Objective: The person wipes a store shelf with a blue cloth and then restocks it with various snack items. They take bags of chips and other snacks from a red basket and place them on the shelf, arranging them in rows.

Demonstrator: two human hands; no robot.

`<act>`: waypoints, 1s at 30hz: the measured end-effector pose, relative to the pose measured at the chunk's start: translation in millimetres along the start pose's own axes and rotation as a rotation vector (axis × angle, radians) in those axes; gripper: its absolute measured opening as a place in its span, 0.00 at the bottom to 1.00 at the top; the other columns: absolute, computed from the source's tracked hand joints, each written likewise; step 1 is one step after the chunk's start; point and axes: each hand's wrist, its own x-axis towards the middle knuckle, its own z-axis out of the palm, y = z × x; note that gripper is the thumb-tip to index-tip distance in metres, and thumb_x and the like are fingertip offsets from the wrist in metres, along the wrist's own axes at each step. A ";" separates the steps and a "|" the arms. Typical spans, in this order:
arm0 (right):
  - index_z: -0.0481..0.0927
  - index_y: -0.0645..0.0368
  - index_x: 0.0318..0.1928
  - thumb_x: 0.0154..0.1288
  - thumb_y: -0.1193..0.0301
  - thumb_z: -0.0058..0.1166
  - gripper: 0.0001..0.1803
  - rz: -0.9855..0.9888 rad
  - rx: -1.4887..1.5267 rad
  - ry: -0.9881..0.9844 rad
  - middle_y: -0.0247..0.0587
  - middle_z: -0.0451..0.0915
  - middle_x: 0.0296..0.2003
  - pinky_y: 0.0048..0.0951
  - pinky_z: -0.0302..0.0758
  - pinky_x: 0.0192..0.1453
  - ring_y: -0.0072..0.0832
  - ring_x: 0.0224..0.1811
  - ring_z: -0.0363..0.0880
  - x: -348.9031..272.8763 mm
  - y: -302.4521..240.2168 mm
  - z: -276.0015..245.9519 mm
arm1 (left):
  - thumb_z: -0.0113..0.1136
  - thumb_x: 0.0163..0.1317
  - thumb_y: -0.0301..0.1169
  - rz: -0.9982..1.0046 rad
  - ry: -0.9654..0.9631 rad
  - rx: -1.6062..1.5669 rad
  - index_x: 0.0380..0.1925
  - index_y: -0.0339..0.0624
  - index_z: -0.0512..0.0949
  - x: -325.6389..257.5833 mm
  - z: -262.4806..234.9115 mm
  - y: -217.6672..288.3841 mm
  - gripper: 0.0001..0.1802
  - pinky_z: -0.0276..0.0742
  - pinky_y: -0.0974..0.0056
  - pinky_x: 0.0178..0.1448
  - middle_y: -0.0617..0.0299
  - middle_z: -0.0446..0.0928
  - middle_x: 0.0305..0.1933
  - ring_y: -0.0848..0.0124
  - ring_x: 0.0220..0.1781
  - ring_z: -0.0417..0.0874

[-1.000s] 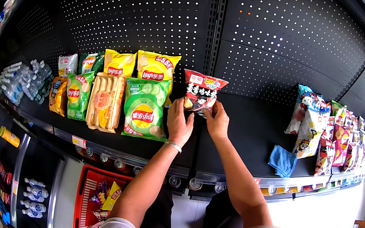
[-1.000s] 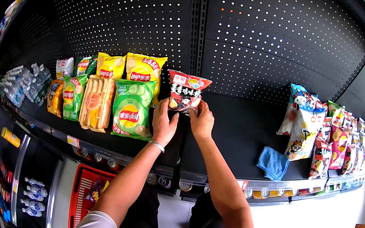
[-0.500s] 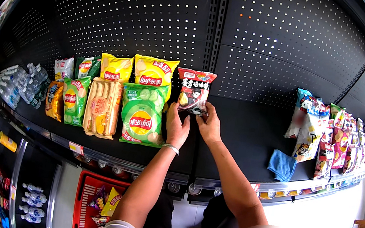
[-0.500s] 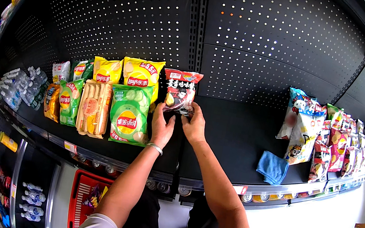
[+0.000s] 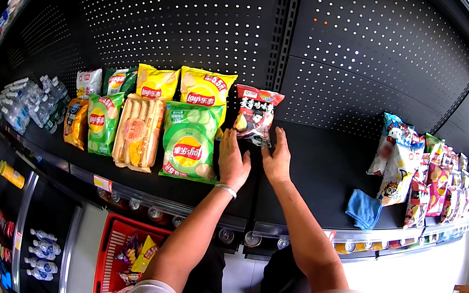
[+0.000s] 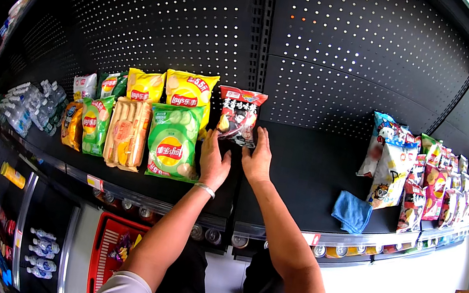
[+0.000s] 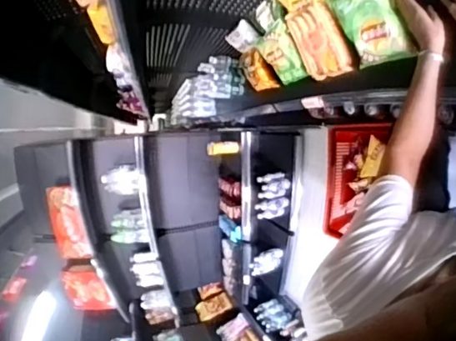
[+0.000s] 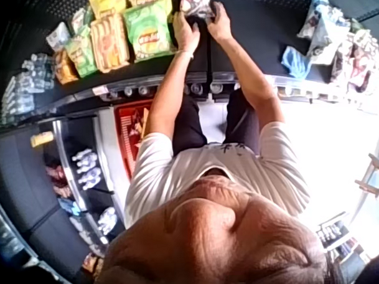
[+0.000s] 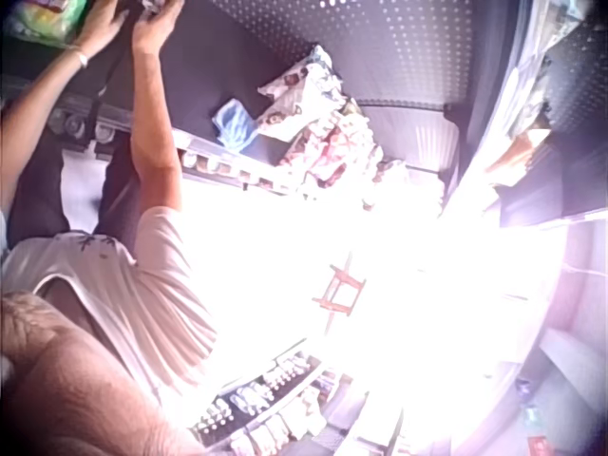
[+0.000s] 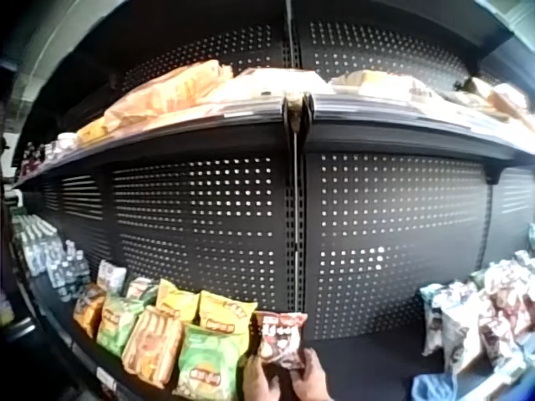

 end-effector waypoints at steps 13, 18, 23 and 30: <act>0.73 0.66 0.61 0.61 0.84 0.54 0.25 -0.248 0.139 -0.157 0.53 0.76 0.59 0.38 0.72 0.65 0.43 0.62 0.76 -50.3 -69.9 -46.1 | 0.58 0.54 0.22 0.248 0.245 -0.148 0.52 0.37 0.74 -21.4 -67.1 77.1 0.22 0.72 0.48 0.57 0.44 0.75 0.52 0.46 0.55 0.76; 0.71 0.61 0.64 0.64 0.85 0.54 0.27 -0.374 0.101 -0.308 0.49 0.70 0.67 0.35 0.77 0.60 0.37 0.64 0.75 -81.6 -100.5 -75.7 | 0.64 0.52 0.22 0.313 0.342 -0.339 0.50 0.38 0.75 -62.5 -151.3 88.2 0.23 0.72 0.52 0.63 0.48 0.75 0.55 0.48 0.58 0.76; 0.69 0.60 0.67 0.67 0.86 0.50 0.28 -0.231 0.261 -0.460 0.47 0.68 0.69 0.32 0.75 0.63 0.36 0.66 0.73 -89.8 -103.0 -109.3 | 0.64 0.52 0.19 0.128 0.181 0.155 0.46 0.40 0.79 -203.6 -278.1 -3.6 0.18 0.77 0.55 0.61 0.55 0.77 0.59 0.54 0.59 0.78; 0.70 0.64 0.66 0.71 0.75 0.52 0.23 -0.067 0.262 -0.422 0.43 0.72 0.66 0.32 0.73 0.64 0.31 0.65 0.74 -72.8 -83.2 -115.9 | 0.70 0.55 0.37 -0.701 -0.287 0.342 0.54 0.38 0.74 -485.0 -344.3 -110.5 0.28 0.75 0.50 0.61 0.45 0.78 0.53 0.47 0.58 0.77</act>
